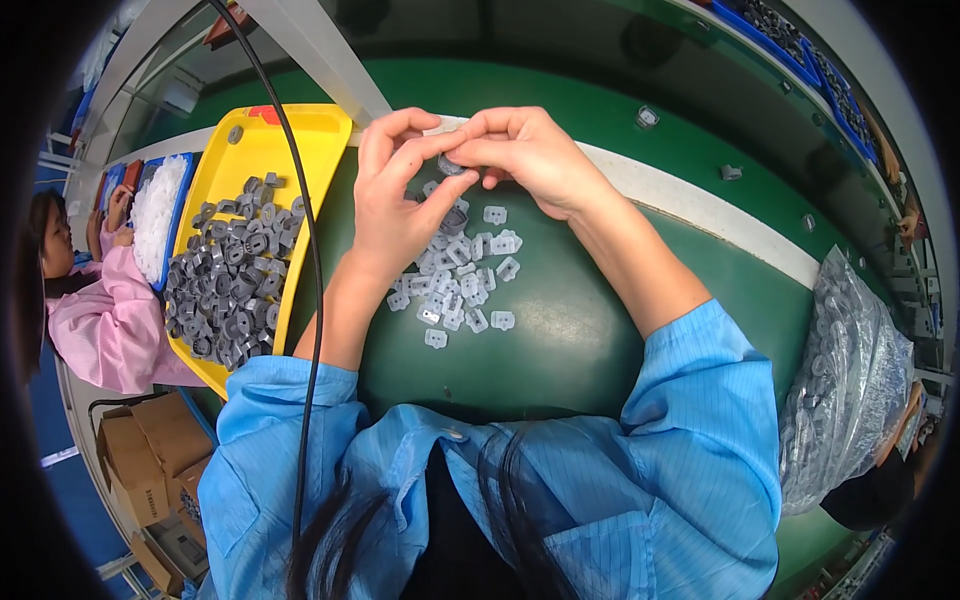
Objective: The person assembles components by picking up circular plastic pieces and small white parts, fitting them together by hand, and placing the assembled units onto a conveyor track.
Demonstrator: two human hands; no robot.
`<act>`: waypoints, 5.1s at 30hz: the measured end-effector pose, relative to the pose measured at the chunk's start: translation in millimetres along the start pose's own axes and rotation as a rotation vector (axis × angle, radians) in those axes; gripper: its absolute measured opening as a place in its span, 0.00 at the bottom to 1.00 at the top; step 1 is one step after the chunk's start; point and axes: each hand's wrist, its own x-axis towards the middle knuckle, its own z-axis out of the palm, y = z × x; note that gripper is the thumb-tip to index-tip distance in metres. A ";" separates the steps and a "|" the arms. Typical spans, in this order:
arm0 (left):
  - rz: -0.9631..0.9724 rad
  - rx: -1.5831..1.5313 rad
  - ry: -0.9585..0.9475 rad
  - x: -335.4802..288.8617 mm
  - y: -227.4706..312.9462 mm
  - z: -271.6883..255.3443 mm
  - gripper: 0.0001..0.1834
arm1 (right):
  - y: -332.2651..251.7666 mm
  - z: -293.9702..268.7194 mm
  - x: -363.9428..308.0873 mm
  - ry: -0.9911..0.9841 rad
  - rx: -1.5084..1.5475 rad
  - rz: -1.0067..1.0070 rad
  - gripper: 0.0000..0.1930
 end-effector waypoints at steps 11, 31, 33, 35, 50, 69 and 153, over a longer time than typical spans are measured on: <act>0.113 0.002 -0.279 4.9 -14.6 -18.4 0.20 | -21.4 -9.6 -3.7 -0.187 -0.362 0.101 0.05; -0.085 0.018 -0.559 8.2 -1.9 -40.3 0.29 | 14.6 -80.0 21.3 0.506 -0.498 -0.074 0.13; -0.109 0.138 -0.640 -1.2 -0.1 -39.5 0.28 | 16.6 -89.6 20.4 0.591 -0.718 -0.093 0.15; -0.118 0.139 -0.616 -8.0 4.0 -35.9 0.25 | 22.6 -95.3 18.3 0.671 -0.942 -0.102 0.16; -0.138 0.195 -0.265 -17.6 -27.9 -11.9 0.18 | -3.5 -11.7 -24.8 -0.170 -1.076 -0.207 0.09; -0.150 0.080 0.008 -8.4 -11.3 -4.3 0.18 | 4.9 16.4 1.8 0.219 -0.206 -0.158 0.07; -0.387 -0.092 -0.107 -11.3 -0.1 -5.8 0.19 | 15.4 19.3 -2.3 0.224 -0.430 -0.246 0.06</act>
